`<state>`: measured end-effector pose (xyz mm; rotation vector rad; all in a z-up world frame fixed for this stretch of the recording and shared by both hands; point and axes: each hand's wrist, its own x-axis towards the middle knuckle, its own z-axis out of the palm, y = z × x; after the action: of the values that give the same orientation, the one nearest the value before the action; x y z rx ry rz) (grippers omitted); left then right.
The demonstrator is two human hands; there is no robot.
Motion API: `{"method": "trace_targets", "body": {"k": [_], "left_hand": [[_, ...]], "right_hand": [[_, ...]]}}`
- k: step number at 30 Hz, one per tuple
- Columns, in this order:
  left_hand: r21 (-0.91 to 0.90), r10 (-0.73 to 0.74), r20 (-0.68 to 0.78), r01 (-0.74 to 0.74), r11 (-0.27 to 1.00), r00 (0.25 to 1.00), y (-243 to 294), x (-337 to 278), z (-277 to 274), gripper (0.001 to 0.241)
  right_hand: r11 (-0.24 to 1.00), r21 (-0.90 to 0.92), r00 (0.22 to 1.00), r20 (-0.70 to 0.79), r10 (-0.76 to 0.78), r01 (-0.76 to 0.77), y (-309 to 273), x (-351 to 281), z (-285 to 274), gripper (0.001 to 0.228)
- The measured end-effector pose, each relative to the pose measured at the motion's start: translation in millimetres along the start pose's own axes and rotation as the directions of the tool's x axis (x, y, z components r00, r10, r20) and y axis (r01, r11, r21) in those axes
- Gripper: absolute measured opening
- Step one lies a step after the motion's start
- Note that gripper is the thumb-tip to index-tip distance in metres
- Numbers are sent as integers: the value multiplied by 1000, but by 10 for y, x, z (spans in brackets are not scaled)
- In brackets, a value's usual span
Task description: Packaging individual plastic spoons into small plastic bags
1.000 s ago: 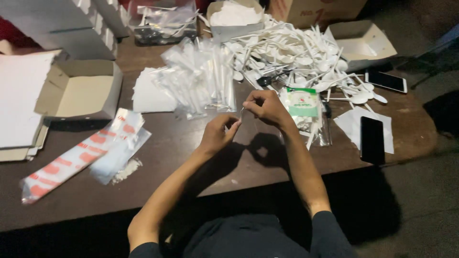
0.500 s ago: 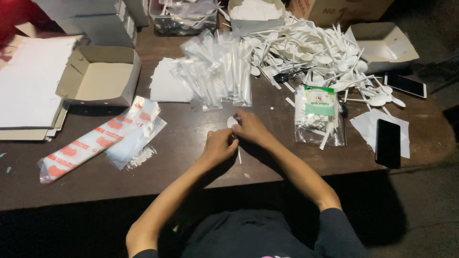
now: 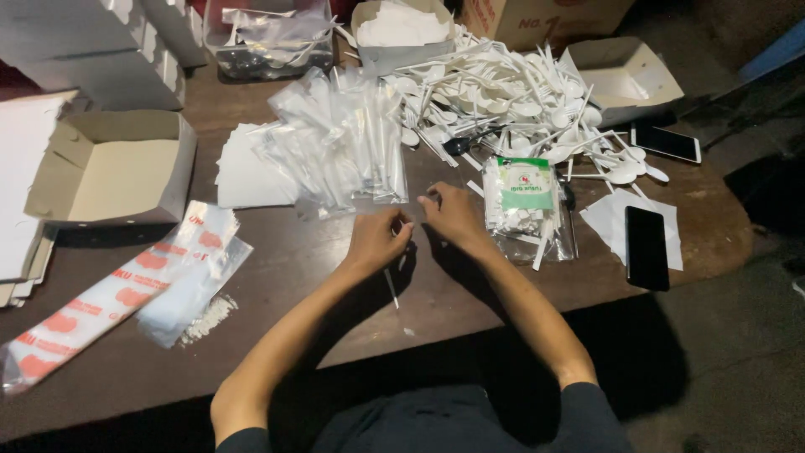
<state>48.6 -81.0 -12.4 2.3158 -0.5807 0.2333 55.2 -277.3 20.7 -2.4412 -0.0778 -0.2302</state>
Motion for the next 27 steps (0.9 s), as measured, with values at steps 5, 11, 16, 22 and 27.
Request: {"method": "trace_targets", "body": {"k": [5,11,16,22,27], "left_hand": [[107,25,72,-32,994,997,60,522,245,21],[245,128,166,-166,955,978,53,1204,545,28],[323,131,225,-200,925,965,267,1546,619,43],[334,96,205,-162,929,974,91,1667,953,38],[268,88,186,-137,953,979,-65,1706,1015,20]], "right_hand": [[989,24,978,-144,151,-149,324,27,-223,26],[985,164,904,-411,115,-51,319,108,-292,14],[995,94,833,-553,18,42,386,72,-279,5],[997,82,855,-517,30,15,369,26,-221,5],[997,75,861,-508,23,17,356,9,-215,4]]}}
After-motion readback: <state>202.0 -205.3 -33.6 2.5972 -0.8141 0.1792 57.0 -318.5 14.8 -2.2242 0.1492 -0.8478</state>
